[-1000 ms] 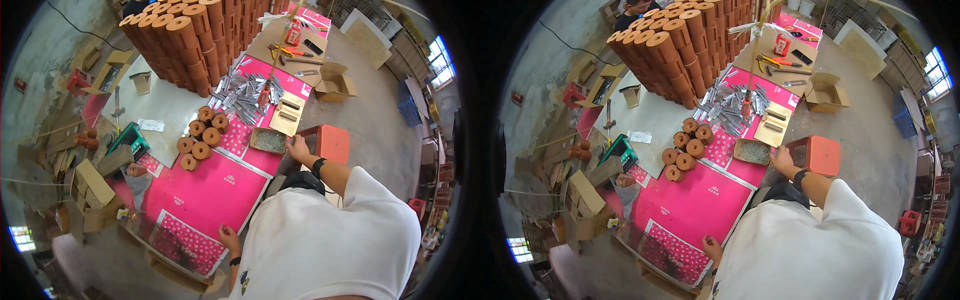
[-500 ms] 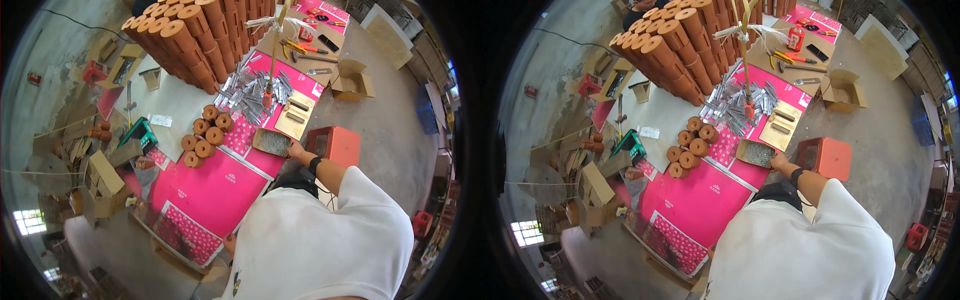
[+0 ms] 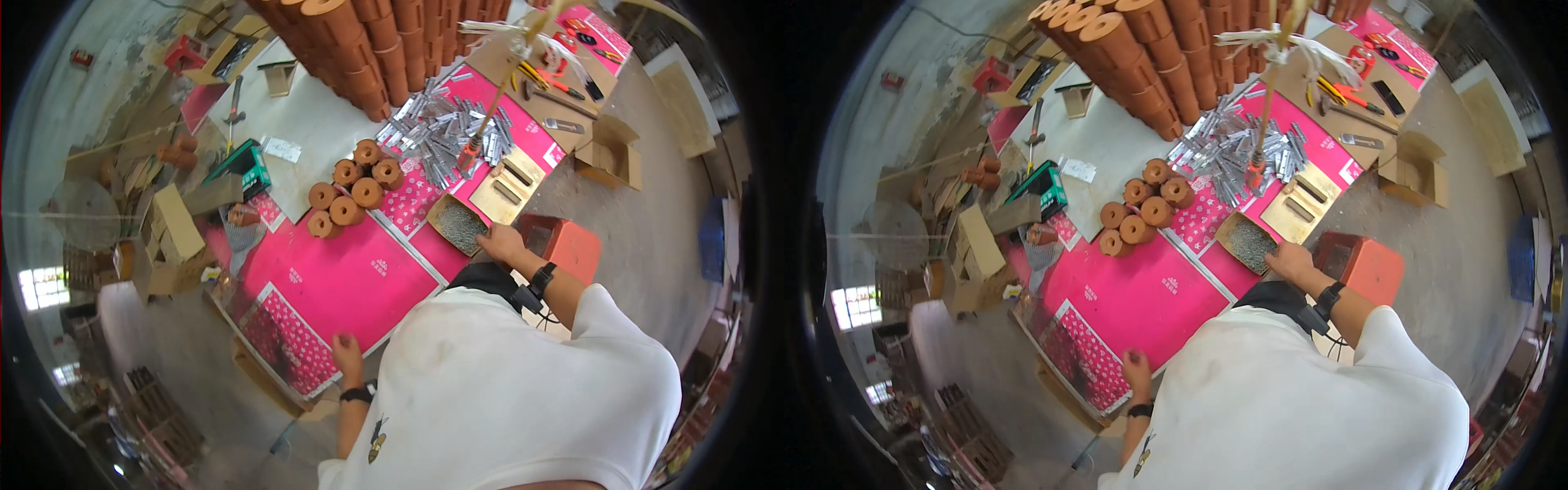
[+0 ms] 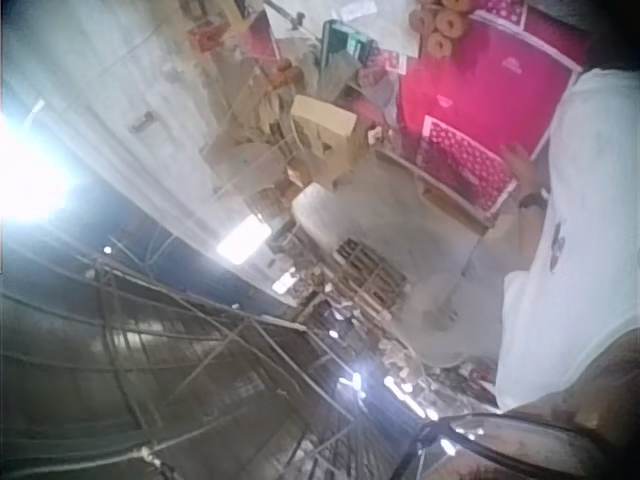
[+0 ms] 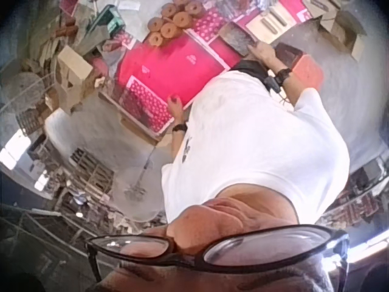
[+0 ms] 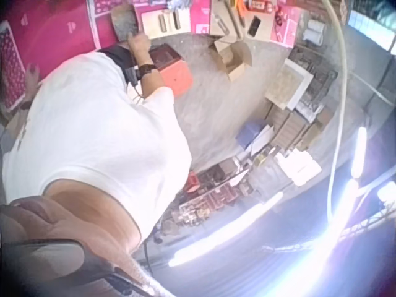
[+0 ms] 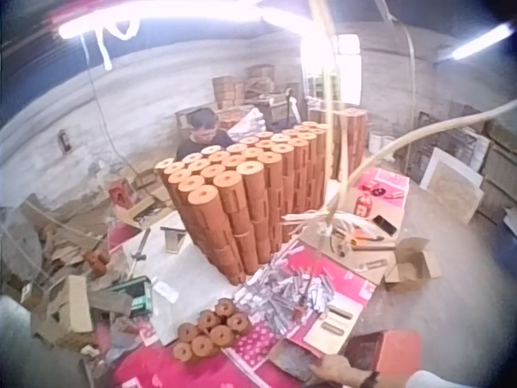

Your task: Moving small cylindrical wooden or bamboo parts from a pallet to a assembly table and arranging them.

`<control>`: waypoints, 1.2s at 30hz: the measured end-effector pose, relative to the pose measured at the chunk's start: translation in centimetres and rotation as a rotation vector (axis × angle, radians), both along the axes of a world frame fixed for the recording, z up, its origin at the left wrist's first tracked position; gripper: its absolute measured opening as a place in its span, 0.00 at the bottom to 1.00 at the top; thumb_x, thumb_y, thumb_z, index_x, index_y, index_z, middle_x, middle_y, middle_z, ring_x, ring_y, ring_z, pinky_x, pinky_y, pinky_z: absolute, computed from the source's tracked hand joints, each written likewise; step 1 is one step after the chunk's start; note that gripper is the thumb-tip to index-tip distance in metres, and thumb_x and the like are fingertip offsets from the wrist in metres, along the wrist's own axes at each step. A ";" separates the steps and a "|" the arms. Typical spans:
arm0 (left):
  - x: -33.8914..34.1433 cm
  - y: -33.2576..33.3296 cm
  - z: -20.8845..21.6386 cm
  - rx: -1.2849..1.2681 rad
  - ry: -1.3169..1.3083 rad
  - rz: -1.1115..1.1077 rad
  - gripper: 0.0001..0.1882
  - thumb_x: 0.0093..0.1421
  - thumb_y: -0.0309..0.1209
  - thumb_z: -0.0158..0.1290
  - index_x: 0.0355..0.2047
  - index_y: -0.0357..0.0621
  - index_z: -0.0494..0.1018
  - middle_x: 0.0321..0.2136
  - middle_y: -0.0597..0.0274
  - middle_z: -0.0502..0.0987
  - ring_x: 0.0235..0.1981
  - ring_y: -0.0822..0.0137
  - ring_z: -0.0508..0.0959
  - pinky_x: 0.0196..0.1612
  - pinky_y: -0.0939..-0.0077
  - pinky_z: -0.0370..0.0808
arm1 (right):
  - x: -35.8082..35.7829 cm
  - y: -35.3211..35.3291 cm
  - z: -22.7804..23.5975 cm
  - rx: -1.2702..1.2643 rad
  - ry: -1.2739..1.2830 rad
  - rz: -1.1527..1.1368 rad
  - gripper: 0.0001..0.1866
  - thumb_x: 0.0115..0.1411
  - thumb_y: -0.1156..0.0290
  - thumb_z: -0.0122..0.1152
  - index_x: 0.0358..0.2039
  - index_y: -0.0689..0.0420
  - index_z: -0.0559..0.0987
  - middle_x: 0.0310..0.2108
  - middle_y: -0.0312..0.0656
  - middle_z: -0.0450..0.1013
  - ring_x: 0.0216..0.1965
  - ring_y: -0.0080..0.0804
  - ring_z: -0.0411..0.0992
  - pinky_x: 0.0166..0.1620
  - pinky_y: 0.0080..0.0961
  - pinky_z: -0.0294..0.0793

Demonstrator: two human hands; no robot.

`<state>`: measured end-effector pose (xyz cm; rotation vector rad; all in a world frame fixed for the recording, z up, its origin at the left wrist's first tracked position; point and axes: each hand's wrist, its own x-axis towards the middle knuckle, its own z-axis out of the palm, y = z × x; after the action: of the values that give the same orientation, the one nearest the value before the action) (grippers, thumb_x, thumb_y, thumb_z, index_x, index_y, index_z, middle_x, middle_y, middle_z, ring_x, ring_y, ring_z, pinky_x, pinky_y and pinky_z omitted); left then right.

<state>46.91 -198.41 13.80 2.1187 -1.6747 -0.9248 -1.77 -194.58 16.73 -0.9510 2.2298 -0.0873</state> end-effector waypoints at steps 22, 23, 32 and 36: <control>-16.3 -27.7 4.0 -0.025 -0.217 -0.499 0.40 0.52 0.33 0.62 0.66 0.59 0.61 0.66 0.32 0.51 0.64 0.35 0.60 0.62 0.52 0.69 | 2.8 -29.8 -0.5 -0.259 -0.071 0.565 0.32 0.56 0.63 0.58 0.61 0.54 0.62 0.55 0.63 0.65 0.52 0.62 0.72 0.54 0.48 0.74; -16.3 -27.9 3.6 -0.018 -0.220 -0.514 0.37 0.53 0.30 0.60 0.65 0.59 0.62 0.66 0.31 0.52 0.62 0.33 0.63 0.59 0.51 0.72 | 2.9 -29.9 -0.7 -0.265 -0.069 0.558 0.35 0.55 0.66 0.60 0.62 0.54 0.60 0.54 0.64 0.66 0.50 0.62 0.73 0.53 0.48 0.75; -15.8 -30.3 3.9 0.039 -0.160 -0.670 0.38 0.53 0.23 0.59 0.64 0.60 0.61 0.66 0.33 0.55 0.47 0.34 0.77 0.49 0.52 0.78 | 2.4 -30.6 -1.2 -0.274 -0.090 0.587 0.38 0.52 0.68 0.61 0.64 0.50 0.58 0.49 0.66 0.67 0.42 0.66 0.75 0.46 0.51 0.78; -15.6 -31.1 4.3 0.117 -0.177 -0.744 0.40 0.52 0.20 0.57 0.65 0.59 0.60 0.66 0.35 0.55 0.48 0.37 0.77 0.48 0.50 0.78 | 2.6 -30.0 -2.1 -0.393 -0.017 0.680 0.31 0.54 0.69 0.59 0.59 0.56 0.63 0.47 0.64 0.67 0.41 0.65 0.74 0.44 0.52 0.77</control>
<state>31.28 -229.51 18.06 1.6702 -2.6366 -1.0518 0.81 -224.58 14.61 -1.8617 1.7889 -0.2232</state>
